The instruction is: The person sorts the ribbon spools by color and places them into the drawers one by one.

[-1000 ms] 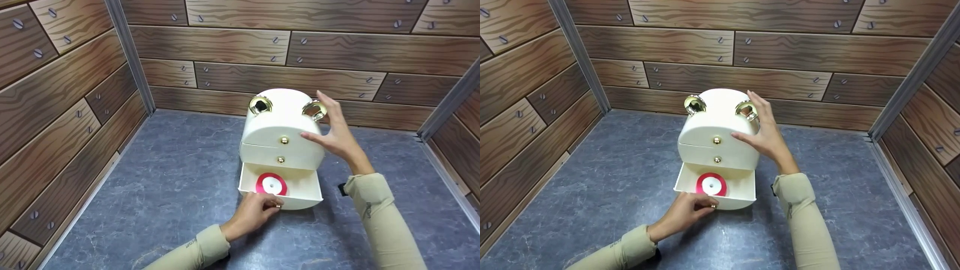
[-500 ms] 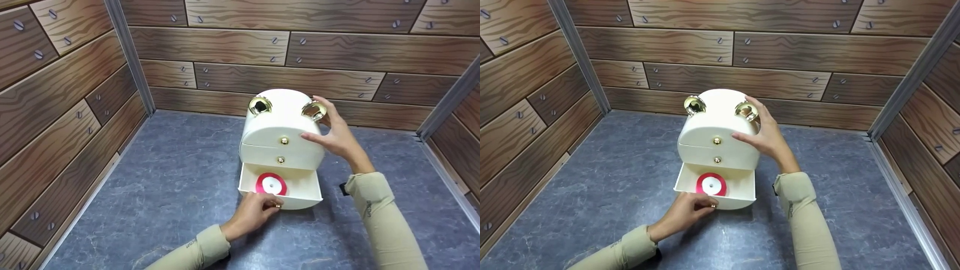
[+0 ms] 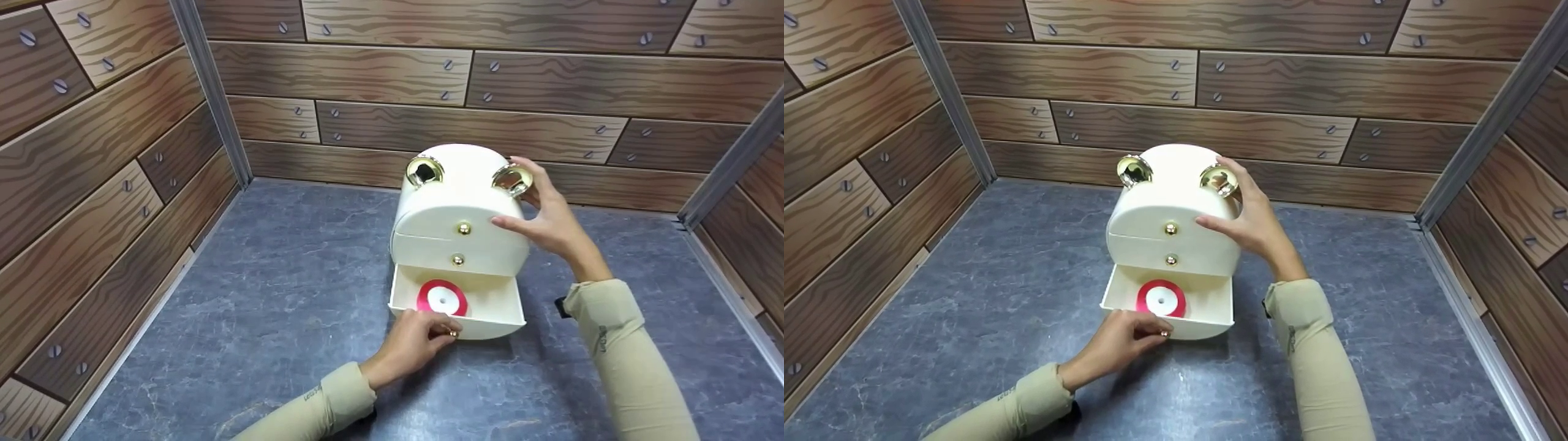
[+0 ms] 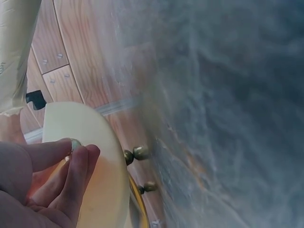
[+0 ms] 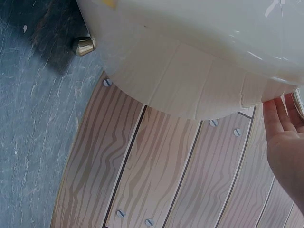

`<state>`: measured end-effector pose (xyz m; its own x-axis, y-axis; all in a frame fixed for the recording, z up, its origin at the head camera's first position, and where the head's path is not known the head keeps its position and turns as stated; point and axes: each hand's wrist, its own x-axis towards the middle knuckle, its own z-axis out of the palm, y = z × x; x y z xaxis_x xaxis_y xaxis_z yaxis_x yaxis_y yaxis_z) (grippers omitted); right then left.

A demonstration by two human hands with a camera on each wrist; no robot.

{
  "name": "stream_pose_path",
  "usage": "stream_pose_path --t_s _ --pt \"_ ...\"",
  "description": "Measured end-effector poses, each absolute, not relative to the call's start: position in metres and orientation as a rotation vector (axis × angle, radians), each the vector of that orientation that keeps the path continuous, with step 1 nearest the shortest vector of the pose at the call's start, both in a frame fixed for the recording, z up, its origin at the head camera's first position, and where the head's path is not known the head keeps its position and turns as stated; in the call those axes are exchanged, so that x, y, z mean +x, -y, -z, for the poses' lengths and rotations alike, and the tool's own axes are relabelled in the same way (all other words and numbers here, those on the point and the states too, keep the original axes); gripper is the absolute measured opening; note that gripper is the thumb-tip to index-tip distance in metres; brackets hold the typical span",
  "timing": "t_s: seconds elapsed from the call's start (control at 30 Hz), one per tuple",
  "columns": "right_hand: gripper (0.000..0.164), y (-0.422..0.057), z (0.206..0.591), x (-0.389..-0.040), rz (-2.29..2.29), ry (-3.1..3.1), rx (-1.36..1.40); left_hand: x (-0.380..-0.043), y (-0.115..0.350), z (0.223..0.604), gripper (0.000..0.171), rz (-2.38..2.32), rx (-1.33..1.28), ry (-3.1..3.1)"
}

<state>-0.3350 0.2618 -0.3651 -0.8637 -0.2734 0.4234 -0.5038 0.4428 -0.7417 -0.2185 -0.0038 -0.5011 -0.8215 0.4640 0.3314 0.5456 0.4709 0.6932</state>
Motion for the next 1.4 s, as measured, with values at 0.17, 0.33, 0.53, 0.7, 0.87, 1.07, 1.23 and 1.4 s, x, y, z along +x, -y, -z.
stream_pose_path --t_s 0.17,0.33,0.53,0.7,0.87,1.07,1.23,1.4 --pt "0.105 -0.263 0.365 -0.336 -1.394 2.453 0.683 -0.225 0.004 0.502 0.018 1.303 -0.893 2.607" --pt "0.107 -0.263 0.366 -0.337 -1.392 2.451 0.681 -0.235 0.005 0.504 0.018 1.315 -0.866 2.597" --pt "0.108 -0.263 0.368 -0.339 -1.385 2.459 0.675 -0.245 0.005 0.503 0.019 1.346 -0.843 2.602" --pt "0.107 -0.263 0.368 -0.339 -1.393 2.454 0.673 -0.250 0.001 0.502 0.019 1.361 -0.843 2.610" --pt "0.107 -0.262 0.367 -0.337 -1.404 2.444 0.686 -0.253 -0.001 0.501 0.020 1.352 -0.853 2.621" --pt "0.106 -0.263 0.366 -0.338 -1.406 2.440 0.701 -0.259 0.001 0.499 0.018 1.289 -0.887 2.612" --pt "0.106 -0.264 0.367 -0.339 -1.409 2.431 0.701 -0.265 0.000 0.499 0.018 1.264 -0.900 2.608" --pt "0.106 -0.265 0.368 -0.339 -1.404 2.439 0.693 -0.269 -0.001 0.499 0.017 1.259 -0.895 2.611"
